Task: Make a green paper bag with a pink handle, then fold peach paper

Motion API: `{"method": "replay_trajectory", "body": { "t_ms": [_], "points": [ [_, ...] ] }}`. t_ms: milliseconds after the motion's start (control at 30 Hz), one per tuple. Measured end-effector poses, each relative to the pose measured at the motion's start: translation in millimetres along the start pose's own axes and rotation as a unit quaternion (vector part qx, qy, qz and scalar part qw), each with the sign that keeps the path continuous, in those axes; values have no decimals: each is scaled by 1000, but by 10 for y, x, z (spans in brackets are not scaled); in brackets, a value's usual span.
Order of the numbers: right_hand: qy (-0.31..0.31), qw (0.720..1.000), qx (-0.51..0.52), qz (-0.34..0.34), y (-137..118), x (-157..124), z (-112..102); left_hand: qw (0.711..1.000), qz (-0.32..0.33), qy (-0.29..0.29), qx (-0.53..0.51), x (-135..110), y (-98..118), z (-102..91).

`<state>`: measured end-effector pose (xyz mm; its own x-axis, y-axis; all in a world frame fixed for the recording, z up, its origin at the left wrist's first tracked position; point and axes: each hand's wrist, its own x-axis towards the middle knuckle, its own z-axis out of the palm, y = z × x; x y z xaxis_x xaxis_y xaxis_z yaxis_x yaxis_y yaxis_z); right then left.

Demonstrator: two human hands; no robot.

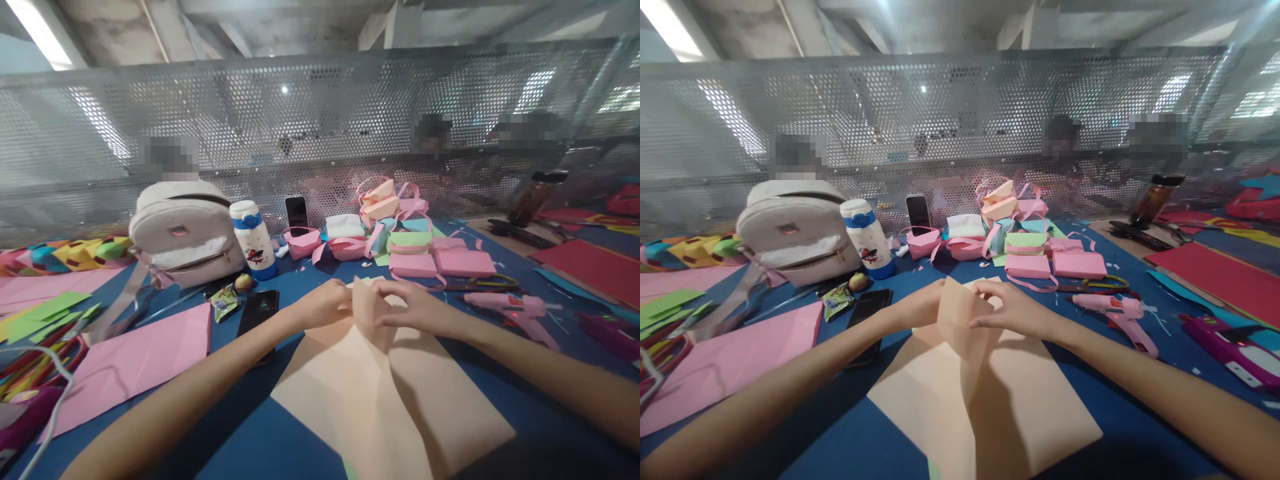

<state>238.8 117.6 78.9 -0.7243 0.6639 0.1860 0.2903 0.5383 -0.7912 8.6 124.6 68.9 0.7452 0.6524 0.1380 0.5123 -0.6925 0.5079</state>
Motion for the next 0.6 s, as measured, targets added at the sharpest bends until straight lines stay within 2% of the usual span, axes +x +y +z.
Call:
{"method": "replay_trajectory", "body": {
  "t_ms": [133, 300, 367, 400, 433, 500, 567, 600],
  "points": [
    [-42, 995, 63, 66, 117, -126, 45, 996, 4, 89, -30, -131, 107, -44],
    [-11, 991, 35, 125, 402, -384, 103, 978, -31, 178, -107, -609, 333, -272],
    [5, 991, 18, 134, 498, -435, 134, 963, -62, 230, -128, -772, 505, -296],
    [4, 991, 14, 134, 528, -445, 150, 963, -75, 237, -108, -831, 599, -271],
    [-2, 991, 10, 133, 543, -445, 165, 970, -69, 223, -63, -875, 689, -215],
    [-25, 990, -15, 140, 533, -426, 188, 991, 27, 125, 42, -921, 826, -10],
    [-41, 983, -75, 163, 484, -397, 202, 983, 93, 38, 152, -931, 878, 299],
    [-48, 977, -111, 174, 451, -386, 207, 972, 121, 33, 199, -932, 872, 473]
  ]
}}
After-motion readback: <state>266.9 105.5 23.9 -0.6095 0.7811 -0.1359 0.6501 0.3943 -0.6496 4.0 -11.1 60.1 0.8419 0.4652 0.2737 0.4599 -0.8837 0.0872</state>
